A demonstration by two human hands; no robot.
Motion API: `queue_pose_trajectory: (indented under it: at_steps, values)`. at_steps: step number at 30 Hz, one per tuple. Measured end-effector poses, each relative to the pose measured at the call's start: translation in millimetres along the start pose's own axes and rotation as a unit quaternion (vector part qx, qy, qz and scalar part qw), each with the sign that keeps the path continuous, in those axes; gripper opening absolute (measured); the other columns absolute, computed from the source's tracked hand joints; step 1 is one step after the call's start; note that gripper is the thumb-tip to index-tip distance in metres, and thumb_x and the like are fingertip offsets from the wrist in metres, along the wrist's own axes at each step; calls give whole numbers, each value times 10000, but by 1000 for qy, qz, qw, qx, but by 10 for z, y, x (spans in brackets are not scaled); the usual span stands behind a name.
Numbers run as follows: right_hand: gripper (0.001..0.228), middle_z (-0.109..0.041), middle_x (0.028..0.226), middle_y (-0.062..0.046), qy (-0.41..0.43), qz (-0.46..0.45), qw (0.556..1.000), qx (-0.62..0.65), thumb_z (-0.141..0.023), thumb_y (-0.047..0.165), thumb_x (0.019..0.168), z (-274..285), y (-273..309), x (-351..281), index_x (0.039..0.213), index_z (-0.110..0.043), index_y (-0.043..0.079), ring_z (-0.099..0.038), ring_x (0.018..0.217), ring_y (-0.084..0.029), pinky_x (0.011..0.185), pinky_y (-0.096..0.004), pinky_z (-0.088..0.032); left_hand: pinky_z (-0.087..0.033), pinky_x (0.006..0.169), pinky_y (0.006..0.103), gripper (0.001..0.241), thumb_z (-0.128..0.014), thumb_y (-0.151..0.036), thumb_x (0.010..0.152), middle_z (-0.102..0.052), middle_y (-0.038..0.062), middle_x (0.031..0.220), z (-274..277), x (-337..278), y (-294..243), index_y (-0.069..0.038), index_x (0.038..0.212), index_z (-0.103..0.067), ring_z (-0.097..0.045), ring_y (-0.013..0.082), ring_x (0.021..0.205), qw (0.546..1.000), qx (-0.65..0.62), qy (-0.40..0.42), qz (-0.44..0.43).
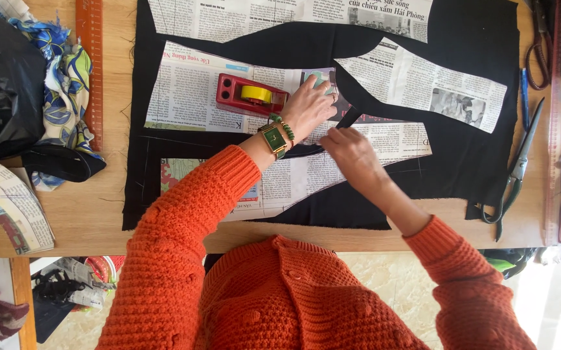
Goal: The person marks a black fabric piece laid on a table using a white chalk-like tool. They trace along the edges of newspaper patterns placed on the fabric to outline the shape. The person also uses a red tape dispenser to secure the newspaper patterns to the fabric during the process.
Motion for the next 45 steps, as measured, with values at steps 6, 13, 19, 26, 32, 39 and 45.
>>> queue_pose_trajectory:
  at_steps: [6,13,19,26,32,39,45]
  values:
    - [110,-579,847,-23,-32,8,996,77,-642,52,1006,267,-86,43,956,-703,128,-667,763,-181,743,-298,-534,-382,1036,501,245,-688,-72,939,-707,34,1261,-119,67,-36,-227,1123,-732,-563,257,1280,997,-70,3,22]
    - [122,-576,865,-37,-46,39,994,96,-609,60,1026,116,-47,61,983,-703,124,-653,779,-194,736,-314,-531,-388,1028,529,415,-703,-59,927,-691,73,1293,-62,31,14,-311,1251,-642,-563,303,1304,994,-104,4,26]
    - [104,-589,848,-70,-30,76,992,94,-622,45,1016,100,-101,71,970,-701,95,-656,775,-210,741,-324,-525,-395,1008,525,285,-649,-98,962,-683,85,1313,12,5,43,-303,1144,-726,-563,314,1290,993,-112,-6,27]
    - [86,-621,878,-73,-31,86,995,32,-663,40,1002,159,-647,-35,962,-713,96,-671,803,-227,756,-334,-529,-404,992,505,283,-711,-183,922,-688,74,1295,107,-54,43,-332,1161,-740,-564,299,1265,994,-102,-11,29]
    - [86,-646,946,-83,-40,96,993,53,-651,67,1016,175,-630,-59,1011,-726,110,-695,875,-243,786,-338,-552,-400,981,498,270,-682,-186,951,-702,67,1260,-70,41,0,-353,1152,-751,-563,291,1253,994,-99,-14,42]
    - [93,-652,936,-93,-37,129,989,63,-652,42,1006,160,-580,-12,1005,-723,102,-697,870,-253,792,-359,-568,-401,934,510,313,-626,-158,960,-708,55,1182,-133,71,-44,-388,1125,-759,-562,289,1195,993,-88,-44,58]
    - [110,-688,915,-59,-24,141,990,12,-675,44,990,159,-721,60,984,-731,139,-712,868,-215,798,-325,-569,-414,878,486,316,-609,-139,944,-711,66,1110,-103,37,-41,-383,1071,-764,-579,295,1119,990,-89,-88,57]
Point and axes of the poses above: each hand's wrist, its own x-axis towards the middle knuckle, its own z-axis out of the back of the hand, y = z × x, the point moved 2 cm from there along x, towards the middle knuckle
